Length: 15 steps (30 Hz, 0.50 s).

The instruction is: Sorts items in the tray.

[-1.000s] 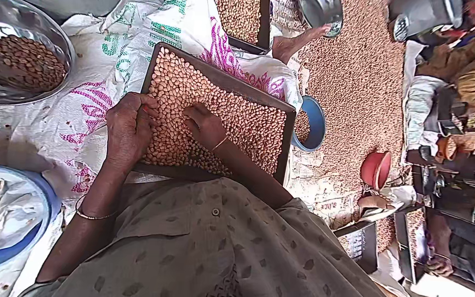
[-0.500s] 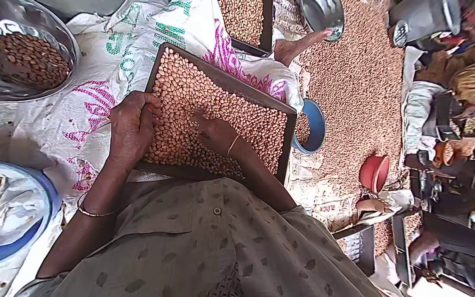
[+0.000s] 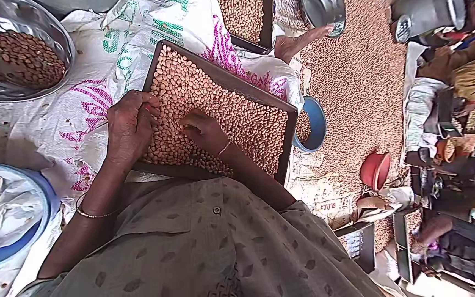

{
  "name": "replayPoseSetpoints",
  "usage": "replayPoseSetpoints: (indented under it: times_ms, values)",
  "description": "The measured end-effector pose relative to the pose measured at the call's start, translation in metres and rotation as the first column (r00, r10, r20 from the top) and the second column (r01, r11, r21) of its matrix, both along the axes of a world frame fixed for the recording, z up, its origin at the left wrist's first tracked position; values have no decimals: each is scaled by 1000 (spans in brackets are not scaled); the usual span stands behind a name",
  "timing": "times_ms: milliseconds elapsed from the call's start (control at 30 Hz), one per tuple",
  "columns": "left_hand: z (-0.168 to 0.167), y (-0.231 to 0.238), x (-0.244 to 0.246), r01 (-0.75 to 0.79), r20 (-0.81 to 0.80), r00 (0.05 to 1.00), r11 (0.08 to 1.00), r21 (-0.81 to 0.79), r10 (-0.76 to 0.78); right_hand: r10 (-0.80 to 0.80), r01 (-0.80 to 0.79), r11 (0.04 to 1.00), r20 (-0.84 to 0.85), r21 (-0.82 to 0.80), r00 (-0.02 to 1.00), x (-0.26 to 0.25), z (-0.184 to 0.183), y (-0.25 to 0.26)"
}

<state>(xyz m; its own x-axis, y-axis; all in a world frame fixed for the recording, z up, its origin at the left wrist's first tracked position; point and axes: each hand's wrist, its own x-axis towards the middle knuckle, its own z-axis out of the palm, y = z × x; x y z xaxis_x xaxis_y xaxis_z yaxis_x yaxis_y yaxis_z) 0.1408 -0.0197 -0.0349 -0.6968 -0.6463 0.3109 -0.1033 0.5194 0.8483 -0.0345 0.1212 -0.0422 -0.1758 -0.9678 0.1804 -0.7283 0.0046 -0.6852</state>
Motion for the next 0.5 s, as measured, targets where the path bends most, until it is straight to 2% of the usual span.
replayPoseSetpoints:
  times_ms: [33, 100, 333, 433, 467, 500]
  values:
    - [0, 0, 0, 5, -1, 1000, 1000, 1, -5, 20, -18, 1000, -111, 15, 994, 4, -7, 0]
    - [-1, -1, 0, 9, -3, 1000, 1000, 5, -8, 30, -32, 999, -228, -7, 973, 7, -11, -3]
    - [-2, -1, 1, 12, -19, 1000, 1000, 22, -12, 36, -33, 999, -386, 15, 922, 14, -7, -1]
    - [1, 1, -1, -4, 18, 1000, 998, -59, 5, 141, -85, 984, -393, 157, 909, 16, 20, 4]
    - [2, 3, -2, 5, 37, 999, 994, -111, -1, 146, -92, 982, -351, 168, 925, 12, 31, 5]
    - [2, 4, -3, 33, 67, 997, 985, -168, -22, 69, -45, 995, -306, 87, 949, 2, 39, 5]
